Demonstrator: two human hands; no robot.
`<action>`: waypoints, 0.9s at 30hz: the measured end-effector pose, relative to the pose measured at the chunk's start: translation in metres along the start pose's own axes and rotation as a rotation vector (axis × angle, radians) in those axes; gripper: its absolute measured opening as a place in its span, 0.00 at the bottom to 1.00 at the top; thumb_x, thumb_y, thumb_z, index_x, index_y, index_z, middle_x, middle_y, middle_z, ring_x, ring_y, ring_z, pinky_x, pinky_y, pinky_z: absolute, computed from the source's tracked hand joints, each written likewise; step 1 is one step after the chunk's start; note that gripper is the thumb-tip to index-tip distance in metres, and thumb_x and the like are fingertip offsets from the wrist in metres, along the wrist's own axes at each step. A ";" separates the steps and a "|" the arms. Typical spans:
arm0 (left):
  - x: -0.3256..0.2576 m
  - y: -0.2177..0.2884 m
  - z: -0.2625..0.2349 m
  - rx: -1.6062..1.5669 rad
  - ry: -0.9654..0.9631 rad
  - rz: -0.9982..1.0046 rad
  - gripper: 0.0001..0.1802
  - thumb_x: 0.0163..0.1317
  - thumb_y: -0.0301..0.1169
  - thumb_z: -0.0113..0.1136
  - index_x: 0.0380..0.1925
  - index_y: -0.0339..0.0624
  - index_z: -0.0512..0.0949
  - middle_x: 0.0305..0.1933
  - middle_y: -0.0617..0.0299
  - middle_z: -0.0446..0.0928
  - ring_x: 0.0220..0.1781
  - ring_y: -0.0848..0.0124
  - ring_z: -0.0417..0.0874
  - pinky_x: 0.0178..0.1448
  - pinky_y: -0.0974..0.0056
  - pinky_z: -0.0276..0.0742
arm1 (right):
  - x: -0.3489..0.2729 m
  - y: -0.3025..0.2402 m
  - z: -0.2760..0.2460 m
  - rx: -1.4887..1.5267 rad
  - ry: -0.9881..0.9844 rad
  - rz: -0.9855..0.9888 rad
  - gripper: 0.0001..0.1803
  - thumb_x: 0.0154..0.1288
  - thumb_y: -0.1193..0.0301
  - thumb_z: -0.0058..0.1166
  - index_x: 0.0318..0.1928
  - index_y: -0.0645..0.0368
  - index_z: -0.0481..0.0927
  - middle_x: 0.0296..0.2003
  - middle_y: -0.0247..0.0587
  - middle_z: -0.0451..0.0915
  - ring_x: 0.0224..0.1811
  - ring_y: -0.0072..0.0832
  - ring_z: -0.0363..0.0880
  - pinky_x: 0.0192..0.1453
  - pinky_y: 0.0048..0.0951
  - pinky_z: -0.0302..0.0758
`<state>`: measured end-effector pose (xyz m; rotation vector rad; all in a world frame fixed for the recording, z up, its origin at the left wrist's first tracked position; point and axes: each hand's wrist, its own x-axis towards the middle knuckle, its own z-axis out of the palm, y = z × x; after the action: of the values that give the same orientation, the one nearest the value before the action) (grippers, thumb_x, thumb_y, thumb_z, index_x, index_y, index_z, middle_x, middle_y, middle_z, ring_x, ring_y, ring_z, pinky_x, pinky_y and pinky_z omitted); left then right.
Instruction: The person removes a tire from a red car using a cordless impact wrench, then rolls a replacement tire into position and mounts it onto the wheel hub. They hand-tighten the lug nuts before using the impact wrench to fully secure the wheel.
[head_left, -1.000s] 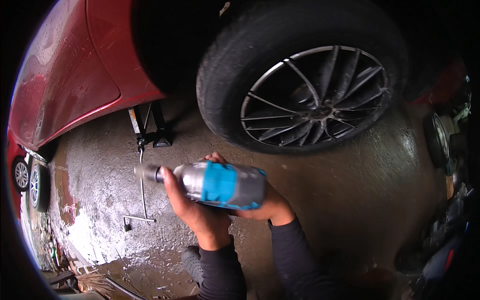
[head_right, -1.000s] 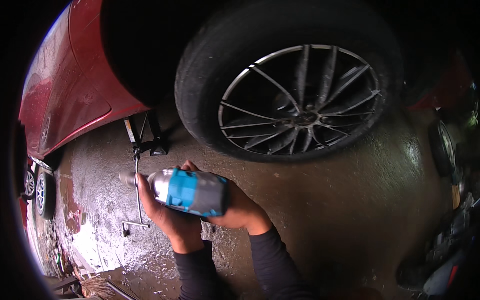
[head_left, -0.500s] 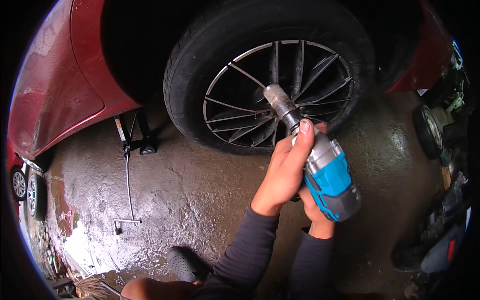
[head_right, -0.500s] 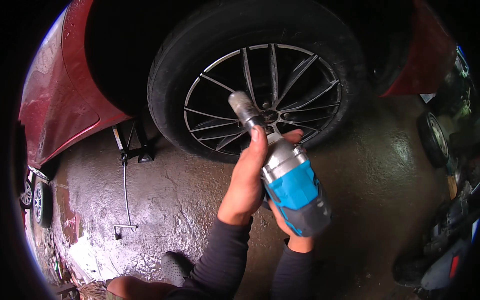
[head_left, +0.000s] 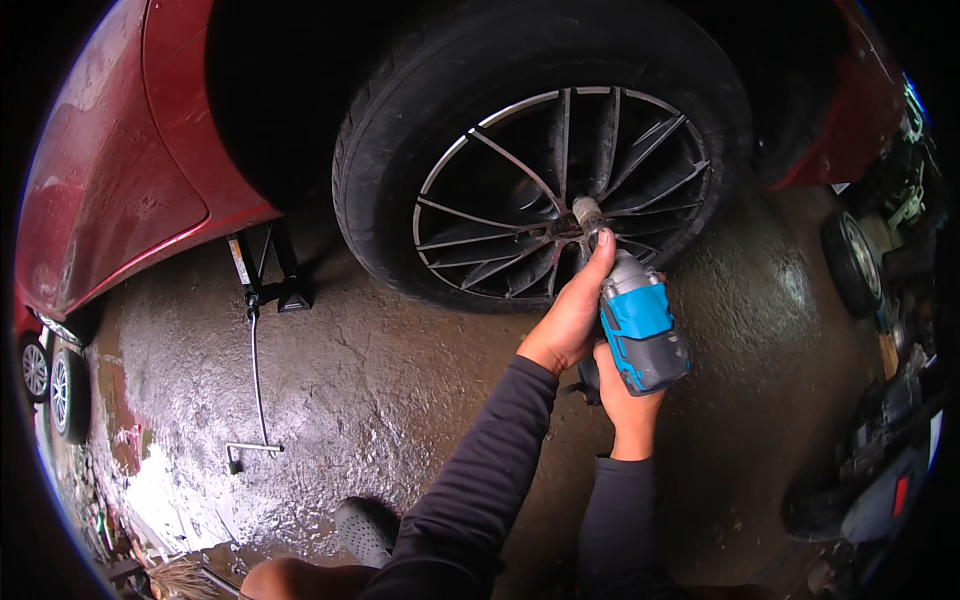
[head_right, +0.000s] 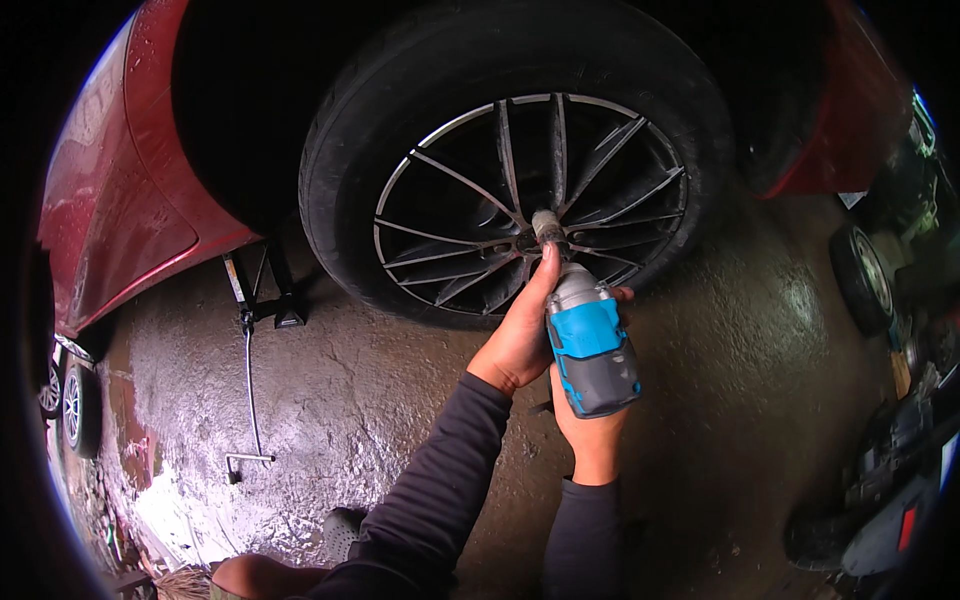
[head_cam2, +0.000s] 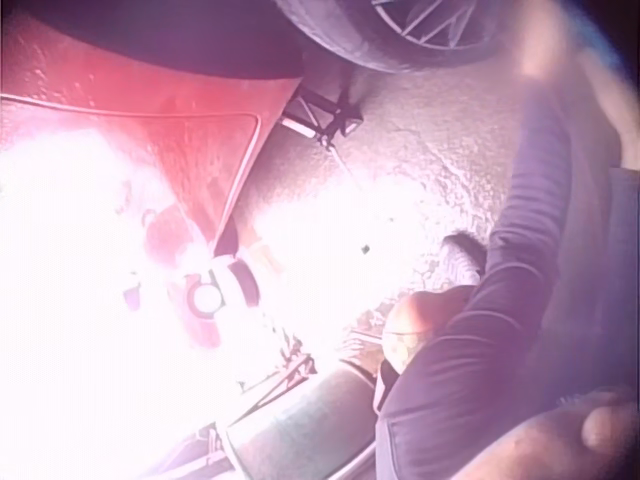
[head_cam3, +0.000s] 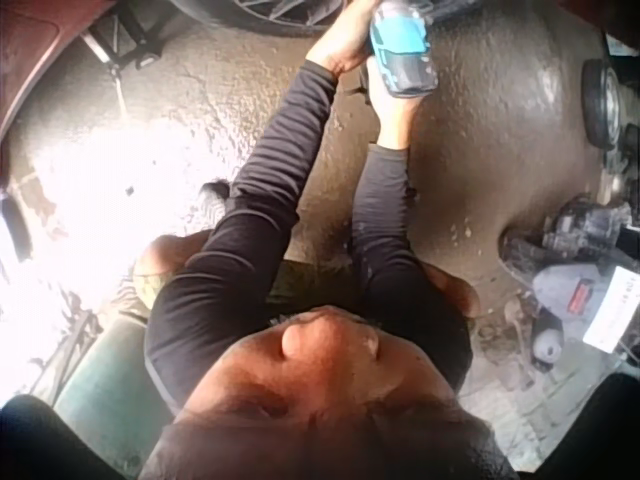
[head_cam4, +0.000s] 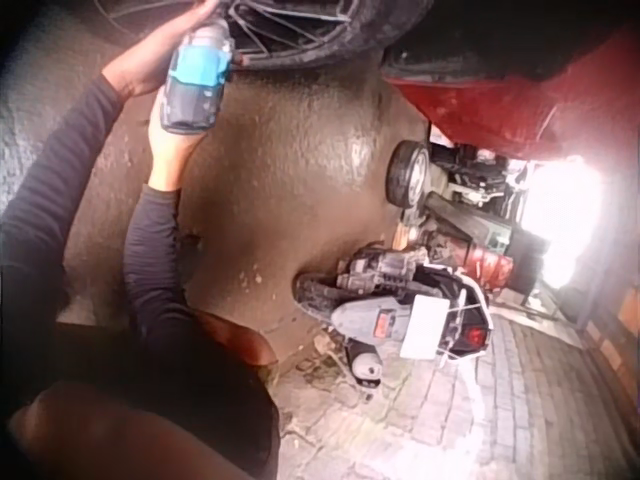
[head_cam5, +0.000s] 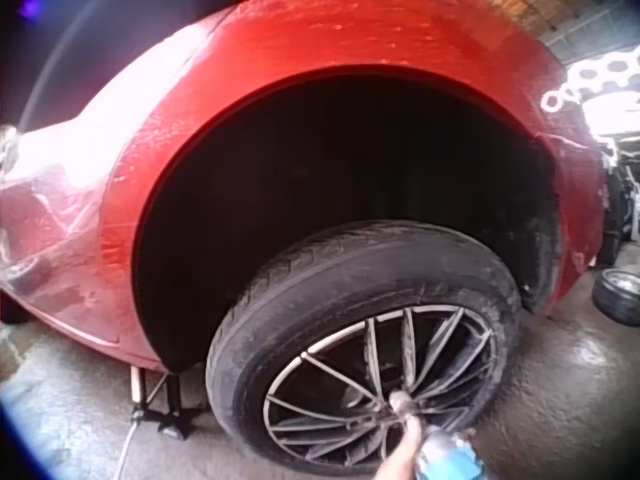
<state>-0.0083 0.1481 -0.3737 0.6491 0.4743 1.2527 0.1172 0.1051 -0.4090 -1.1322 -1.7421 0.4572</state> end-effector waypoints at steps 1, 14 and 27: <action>0.000 0.000 -0.001 0.012 0.041 0.013 0.48 0.68 0.71 0.35 0.51 0.31 0.78 0.53 0.49 0.82 0.47 0.62 0.86 0.54 0.57 0.83 | 0.001 0.000 0.002 0.034 -0.009 0.027 0.15 0.55 0.71 0.66 0.42 0.63 0.80 0.37 0.48 0.82 0.39 0.44 0.81 0.44 0.42 0.77; -0.054 -0.030 -0.124 -0.359 0.787 0.085 0.75 0.53 0.75 0.55 0.72 0.24 0.26 0.76 0.25 0.39 0.73 0.39 0.64 0.72 0.47 0.68 | 0.013 -0.023 0.020 0.652 -0.057 0.492 0.09 0.61 0.78 0.64 0.42 0.62 0.80 0.34 0.34 0.82 0.35 0.22 0.80 0.43 0.27 0.77; -0.051 -0.019 -0.139 -0.462 0.686 0.197 0.82 0.45 0.80 0.56 0.71 0.32 0.16 0.79 0.34 0.26 0.78 0.38 0.52 0.74 0.37 0.60 | 0.058 -0.013 -0.009 -0.099 -0.121 -0.104 0.24 0.48 0.71 0.67 0.49 0.63 0.80 0.39 0.48 0.82 0.41 0.47 0.83 0.47 0.37 0.77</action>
<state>-0.0990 0.1215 -0.4890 -0.1502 0.6593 1.6996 0.1134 0.1462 -0.3658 -1.0965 -1.9378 0.3865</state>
